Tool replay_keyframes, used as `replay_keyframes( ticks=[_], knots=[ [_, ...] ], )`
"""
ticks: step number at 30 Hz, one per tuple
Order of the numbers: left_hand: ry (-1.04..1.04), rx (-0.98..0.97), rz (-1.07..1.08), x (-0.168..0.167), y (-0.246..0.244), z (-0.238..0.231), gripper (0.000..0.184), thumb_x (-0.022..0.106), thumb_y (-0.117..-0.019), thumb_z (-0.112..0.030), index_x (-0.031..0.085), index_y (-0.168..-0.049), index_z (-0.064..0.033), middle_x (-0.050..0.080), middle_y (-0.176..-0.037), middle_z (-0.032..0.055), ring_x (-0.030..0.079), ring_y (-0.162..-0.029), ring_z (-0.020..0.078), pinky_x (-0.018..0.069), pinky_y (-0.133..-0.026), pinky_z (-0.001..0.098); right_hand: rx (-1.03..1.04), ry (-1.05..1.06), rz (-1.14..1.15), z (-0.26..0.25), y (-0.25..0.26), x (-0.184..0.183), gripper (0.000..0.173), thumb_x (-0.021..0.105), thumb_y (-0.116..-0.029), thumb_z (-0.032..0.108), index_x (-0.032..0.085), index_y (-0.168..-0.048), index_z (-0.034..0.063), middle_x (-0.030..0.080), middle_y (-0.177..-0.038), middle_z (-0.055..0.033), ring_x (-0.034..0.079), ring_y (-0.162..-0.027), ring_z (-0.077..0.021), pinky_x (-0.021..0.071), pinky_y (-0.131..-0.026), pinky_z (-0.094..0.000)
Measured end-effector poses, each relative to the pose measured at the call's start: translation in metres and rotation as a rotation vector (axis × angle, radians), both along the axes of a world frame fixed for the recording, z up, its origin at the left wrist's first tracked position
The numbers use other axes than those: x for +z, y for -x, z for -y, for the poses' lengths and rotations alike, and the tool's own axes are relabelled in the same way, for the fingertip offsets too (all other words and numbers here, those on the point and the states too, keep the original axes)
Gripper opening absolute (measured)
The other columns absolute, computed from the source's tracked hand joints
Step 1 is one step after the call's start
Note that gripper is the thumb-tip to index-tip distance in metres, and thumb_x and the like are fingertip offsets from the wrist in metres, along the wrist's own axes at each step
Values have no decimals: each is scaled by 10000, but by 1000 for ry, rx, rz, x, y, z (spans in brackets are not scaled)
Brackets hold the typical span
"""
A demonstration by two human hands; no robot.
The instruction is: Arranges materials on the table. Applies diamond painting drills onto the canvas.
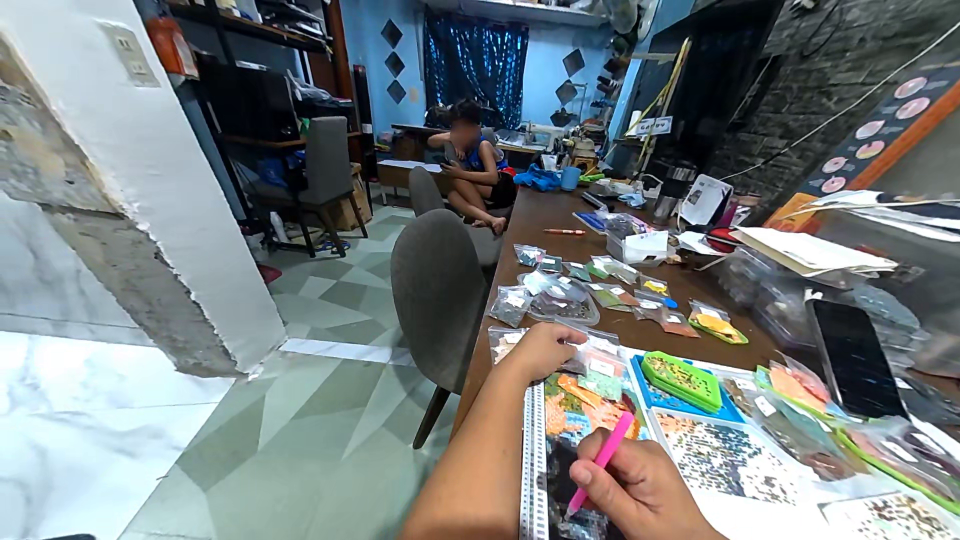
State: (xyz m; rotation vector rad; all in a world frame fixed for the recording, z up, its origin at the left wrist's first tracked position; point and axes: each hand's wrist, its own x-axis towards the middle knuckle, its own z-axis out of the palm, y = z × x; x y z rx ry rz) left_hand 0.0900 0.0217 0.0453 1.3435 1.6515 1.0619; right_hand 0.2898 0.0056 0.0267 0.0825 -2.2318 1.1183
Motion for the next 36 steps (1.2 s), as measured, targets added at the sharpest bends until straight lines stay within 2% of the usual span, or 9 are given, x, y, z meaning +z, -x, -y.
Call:
replay_keyframes(
  ticks=[21, 23, 26, 30, 33, 36],
  knots=[
    [16, 8, 16, 3, -2, 2, 277, 526, -1050, -55, 653, -1294, -27, 653, -1244, 160, 631, -1019, 225, 507, -891, 411, 12, -62, -17, 1, 2, -1, 348, 548, -1067, 320, 588, -894, 21, 552, -630, -32, 532, -557, 16, 436, -526, -116],
    [9, 9, 15, 2, -1, 2, 279, 532, -1045, -53, 658, -1293, -25, 656, -1246, 160, 633, -1035, 229, 505, -904, 416, 7, -115, -26, 1, 2, -1, 357, 541, -1070, 324, 588, -889, 20, 548, -632, -46, 532, -560, -12, 436, -532, -132],
    [-13, -7, 11, -2, 2, -3, 289, 539, -1036, -47, 658, -1297, -16, 646, -1295, 161, 630, -1133, 229, 490, -990, 418, -7, -263, -50, 5, -1, 2, 362, 532, -1075, 312, 594, -859, 29, 566, -651, -75, 558, -593, -103, 471, -577, -204],
    [-6, 5, 9, 3, -2, 2, 273, 531, -1042, -46, 661, -1281, -21, 651, -1260, 159, 632, -1045, 225, 504, -915, 412, 21, -418, -87, 12, -3, 7, 303, 542, -1069, 239, 591, -843, 43, 576, -657, -85, 589, -621, -174, 498, -613, -250],
    [-9, 8, 9, 2, -2, 4, 277, 527, -1044, -46, 655, -1288, -15, 646, -1272, 154, 629, -1059, 220, 503, -924, 402, -3, -377, -81, 11, -1, 3, 353, 530, -1077, 297, 588, -838, 44, 576, -651, -76, 581, -598, -143, 493, -581, -232],
    [9, 1, 2, 2, 0, 2, 283, 530, -1052, -77, 646, -1305, -26, 650, -1284, 132, 637, -1093, 200, 506, -962, 392, -22, -211, -58, 6, -1, 4, 382, 538, -1072, 311, 612, -850, 9, 578, -635, -85, 563, -557, -111, 472, -529, -234]
  ],
)
